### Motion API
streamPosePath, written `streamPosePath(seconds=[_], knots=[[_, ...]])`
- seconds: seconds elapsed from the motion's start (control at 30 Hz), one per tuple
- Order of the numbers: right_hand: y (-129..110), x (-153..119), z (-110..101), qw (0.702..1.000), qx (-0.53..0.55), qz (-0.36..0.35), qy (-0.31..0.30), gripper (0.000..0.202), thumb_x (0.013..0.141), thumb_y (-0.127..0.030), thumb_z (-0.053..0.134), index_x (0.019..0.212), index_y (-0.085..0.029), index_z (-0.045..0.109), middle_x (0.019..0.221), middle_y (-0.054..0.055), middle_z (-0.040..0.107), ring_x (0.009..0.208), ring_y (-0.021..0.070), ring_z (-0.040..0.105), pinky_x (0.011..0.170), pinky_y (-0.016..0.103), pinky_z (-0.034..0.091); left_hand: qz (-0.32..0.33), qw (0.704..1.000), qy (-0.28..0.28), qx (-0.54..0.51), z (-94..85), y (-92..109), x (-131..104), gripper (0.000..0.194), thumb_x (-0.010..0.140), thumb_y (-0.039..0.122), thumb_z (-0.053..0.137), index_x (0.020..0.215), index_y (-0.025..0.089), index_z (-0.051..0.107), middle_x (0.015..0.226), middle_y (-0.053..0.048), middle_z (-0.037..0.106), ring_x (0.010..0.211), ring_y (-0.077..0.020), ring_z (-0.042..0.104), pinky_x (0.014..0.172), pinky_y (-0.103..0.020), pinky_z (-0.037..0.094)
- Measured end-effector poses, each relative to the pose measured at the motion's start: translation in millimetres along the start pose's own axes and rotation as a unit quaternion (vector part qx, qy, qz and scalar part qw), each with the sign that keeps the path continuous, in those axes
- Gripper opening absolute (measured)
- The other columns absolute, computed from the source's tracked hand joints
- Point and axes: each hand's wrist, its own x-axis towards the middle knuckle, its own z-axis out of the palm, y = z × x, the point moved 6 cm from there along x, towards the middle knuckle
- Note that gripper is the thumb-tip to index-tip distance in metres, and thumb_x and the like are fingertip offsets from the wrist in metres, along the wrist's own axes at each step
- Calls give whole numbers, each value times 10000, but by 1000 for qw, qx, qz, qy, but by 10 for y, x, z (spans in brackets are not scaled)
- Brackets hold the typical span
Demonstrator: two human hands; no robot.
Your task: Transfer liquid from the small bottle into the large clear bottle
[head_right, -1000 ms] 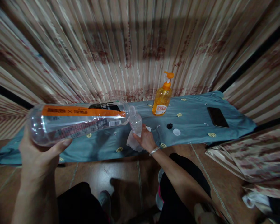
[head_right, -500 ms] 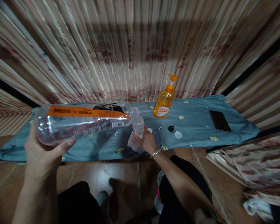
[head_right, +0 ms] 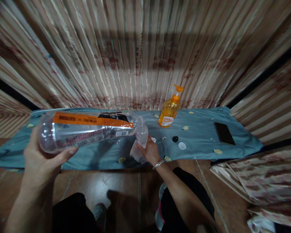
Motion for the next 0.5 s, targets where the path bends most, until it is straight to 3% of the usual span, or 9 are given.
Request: streamPosePath(seconds=[0.1,0.5], knots=[[-5,-1,-9,1000,4,-7,5,557,942,-479,664,1335,-104,540,1140,197,781,1007,310,778,835,367,588,15,1000,-4,-1,17,30,10,895,496,345,1003,1327,255,686,1228,-80,745,1058,-261,739,796,-351,682],[9,-4,1,1000,8,-6,-2,559,944,-506,642,1304,-90,544,1076,205,792,972,327,783,823,387,592,23,999,-14,18,20,3,-7,900,537,379,992,1355,220,652,1272,-104,730,1150,-290,727,886,-373,672]])
